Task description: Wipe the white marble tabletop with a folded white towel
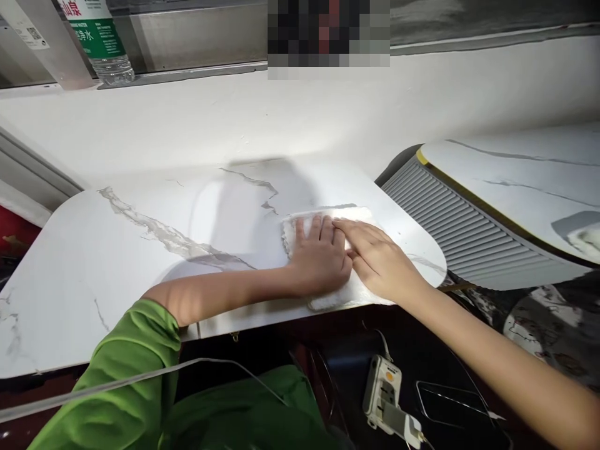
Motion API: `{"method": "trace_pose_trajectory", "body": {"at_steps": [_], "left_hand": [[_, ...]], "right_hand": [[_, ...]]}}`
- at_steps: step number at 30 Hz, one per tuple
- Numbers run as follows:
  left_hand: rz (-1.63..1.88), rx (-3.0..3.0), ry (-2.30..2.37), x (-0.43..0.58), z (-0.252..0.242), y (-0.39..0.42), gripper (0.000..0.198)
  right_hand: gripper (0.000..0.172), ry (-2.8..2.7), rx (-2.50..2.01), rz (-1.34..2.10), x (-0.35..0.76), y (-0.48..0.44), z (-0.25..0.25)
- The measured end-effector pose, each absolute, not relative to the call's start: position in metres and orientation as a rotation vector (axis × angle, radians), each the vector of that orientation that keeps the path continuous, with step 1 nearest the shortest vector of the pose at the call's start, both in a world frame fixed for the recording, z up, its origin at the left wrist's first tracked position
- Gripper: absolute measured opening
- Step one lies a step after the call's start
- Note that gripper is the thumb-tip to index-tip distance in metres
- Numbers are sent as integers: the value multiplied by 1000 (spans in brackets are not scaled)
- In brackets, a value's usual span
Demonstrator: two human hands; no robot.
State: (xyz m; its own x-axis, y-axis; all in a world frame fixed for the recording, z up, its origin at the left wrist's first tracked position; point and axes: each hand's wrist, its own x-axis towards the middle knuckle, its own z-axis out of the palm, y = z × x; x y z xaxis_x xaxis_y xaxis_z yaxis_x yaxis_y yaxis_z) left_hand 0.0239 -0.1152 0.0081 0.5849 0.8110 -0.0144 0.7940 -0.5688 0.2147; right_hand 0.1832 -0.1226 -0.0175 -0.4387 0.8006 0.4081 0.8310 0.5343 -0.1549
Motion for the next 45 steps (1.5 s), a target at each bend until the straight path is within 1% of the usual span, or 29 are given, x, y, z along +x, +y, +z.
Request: {"method": "trace_pose_trajectory", "body": {"at_steps": [5, 9, 14, 19, 26, 32, 38, 41, 45], "left_hand": [[165, 2601, 1394, 27, 6, -75, 56], [177, 2593, 1452, 29, 3, -14, 56], [289, 2551, 1581, 29, -1, 59, 54], [316, 2520, 1653, 29, 0, 84, 54], [220, 2553, 1591, 28, 0, 51, 56], [170, 2597, 1490, 41, 3, -27, 57], [267, 2718, 1307, 64, 2, -102, 55], [333, 2756, 1273, 72, 0, -112, 52], [397, 2782, 1268, 82, -4, -98, 50]], "right_hand": [[54, -2337, -1316, -50, 184, -74, -18], [54, -2313, -1276, -20, 182, -8, -20], [50, -2266, -1409, 7, 171, 73, -20], [51, -2245, -1433, -1, 166, 109, -21], [54, -2293, -1335, -14, 176, 65, -21], [56, -2314, -1308, -37, 196, -20, -21], [56, -2304, -1374, -27, 228, -108, -19], [57, -2274, -1407, -15, 239, -120, -20], [54, -2242, -1421, 0, 245, -106, -19]]}}
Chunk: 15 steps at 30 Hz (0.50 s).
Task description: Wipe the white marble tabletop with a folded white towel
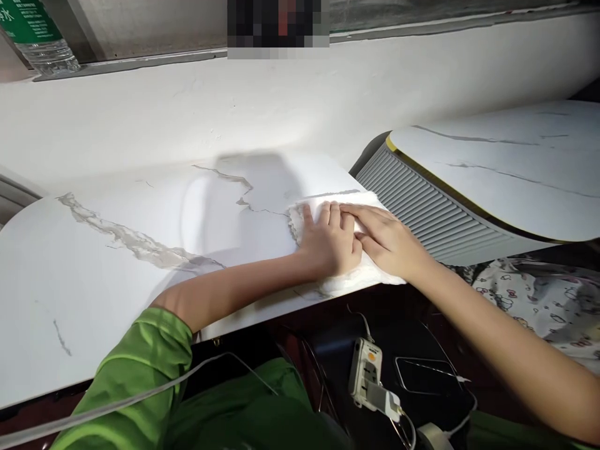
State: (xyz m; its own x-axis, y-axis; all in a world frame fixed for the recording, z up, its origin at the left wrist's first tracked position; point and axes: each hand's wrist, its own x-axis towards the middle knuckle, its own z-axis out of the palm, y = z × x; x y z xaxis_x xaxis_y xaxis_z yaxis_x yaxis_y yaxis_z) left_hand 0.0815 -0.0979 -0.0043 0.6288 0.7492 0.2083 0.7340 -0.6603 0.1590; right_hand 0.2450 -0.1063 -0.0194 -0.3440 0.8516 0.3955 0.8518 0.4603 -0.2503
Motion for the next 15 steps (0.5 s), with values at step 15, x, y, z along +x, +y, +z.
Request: {"method": "trace_pose_trajectory", "body": {"at_steps": [15], "left_hand": [[236, 2574, 1418, 83, -4, 79, 53]], "right_hand": [[53, -2217, -1489, 26, 230, 77, -18]]}}
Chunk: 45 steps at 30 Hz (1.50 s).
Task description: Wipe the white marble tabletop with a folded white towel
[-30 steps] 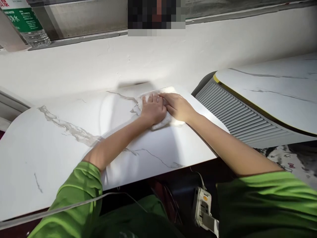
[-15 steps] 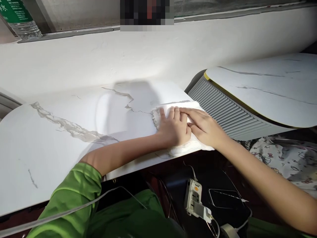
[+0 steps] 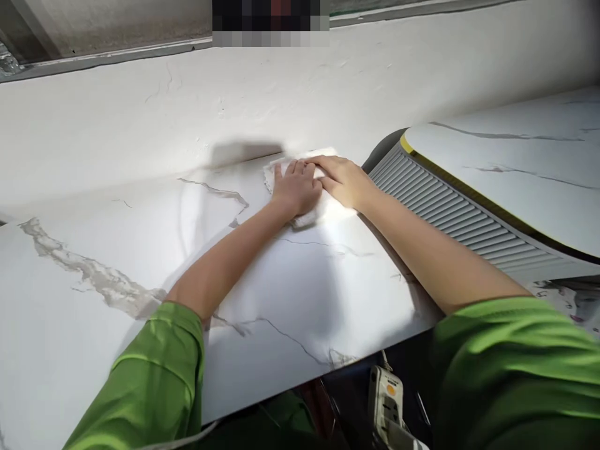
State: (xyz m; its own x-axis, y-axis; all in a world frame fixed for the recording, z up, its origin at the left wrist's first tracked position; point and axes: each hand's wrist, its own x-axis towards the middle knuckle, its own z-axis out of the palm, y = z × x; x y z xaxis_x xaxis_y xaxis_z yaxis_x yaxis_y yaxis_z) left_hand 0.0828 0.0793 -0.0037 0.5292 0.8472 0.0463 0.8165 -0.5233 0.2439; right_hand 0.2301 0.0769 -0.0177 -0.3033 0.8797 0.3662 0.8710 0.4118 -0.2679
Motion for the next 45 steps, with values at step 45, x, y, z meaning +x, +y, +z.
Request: {"method": "trace_pose_trajectory", "body": {"at_steps": [45], "left_hand": [[226, 2568, 1398, -1, 3, 26, 55]], "right_hand": [[50, -2164, -1487, -20, 144, 21, -20]]}}
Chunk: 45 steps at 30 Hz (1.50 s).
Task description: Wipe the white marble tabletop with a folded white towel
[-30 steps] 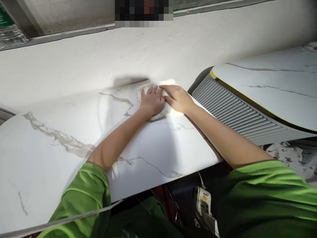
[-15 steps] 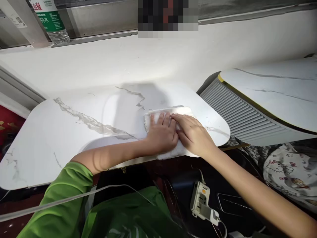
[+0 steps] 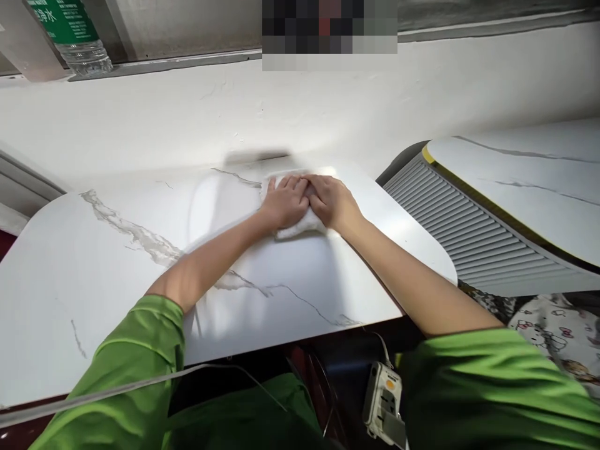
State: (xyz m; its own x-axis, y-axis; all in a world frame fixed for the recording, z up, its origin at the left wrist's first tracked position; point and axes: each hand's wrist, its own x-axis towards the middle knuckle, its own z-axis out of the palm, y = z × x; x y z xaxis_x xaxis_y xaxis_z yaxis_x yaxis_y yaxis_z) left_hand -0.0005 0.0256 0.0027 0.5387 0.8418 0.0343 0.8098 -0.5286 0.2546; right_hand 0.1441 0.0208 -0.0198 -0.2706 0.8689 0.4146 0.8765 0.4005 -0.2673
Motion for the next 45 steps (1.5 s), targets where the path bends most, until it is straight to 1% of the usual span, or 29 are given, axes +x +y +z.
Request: {"method": "trace_pose_trajectory", "body": {"at_steps": [4, 7, 11, 15, 20, 29, 32, 34, 39, 45], "left_hand": [[280, 2597, 1386, -8, -1, 77, 54], [269, 2606, 1389, -12, -1, 98, 55], [236, 2558, 1445, -14, 0, 101, 56], [204, 2532, 1481, -16, 1, 87, 56], [157, 2540, 1521, -28, 3, 45, 57], [135, 2736, 1316, -69, 9, -99, 58], [99, 2737, 1298, -79, 11, -134, 59], [105, 2735, 1288, -83, 11, -144, 59], [155, 2711, 1310, -86, 7, -124, 59], [178, 2664, 1413, -100, 3, -41, 55]], "right_hand": [[46, -2144, -1562, -25, 133, 71, -20], [45, -2116, -1600, -27, 129, 95, -24], [46, -2095, -1523, -32, 131, 105, -29], [49, -2128, -1477, -24, 132, 95, -30], [51, -2202, -1379, -16, 120, 55, -25], [54, -2241, -1307, -55, 91, -108, -21], [55, -2282, -1256, -48, 84, -142, -20], [55, -2294, -1237, -48, 80, -151, -20], [56, -2296, -1255, -11, 74, -129, -17], [50, -2216, -1343, 71, 51, -48, -13]]}}
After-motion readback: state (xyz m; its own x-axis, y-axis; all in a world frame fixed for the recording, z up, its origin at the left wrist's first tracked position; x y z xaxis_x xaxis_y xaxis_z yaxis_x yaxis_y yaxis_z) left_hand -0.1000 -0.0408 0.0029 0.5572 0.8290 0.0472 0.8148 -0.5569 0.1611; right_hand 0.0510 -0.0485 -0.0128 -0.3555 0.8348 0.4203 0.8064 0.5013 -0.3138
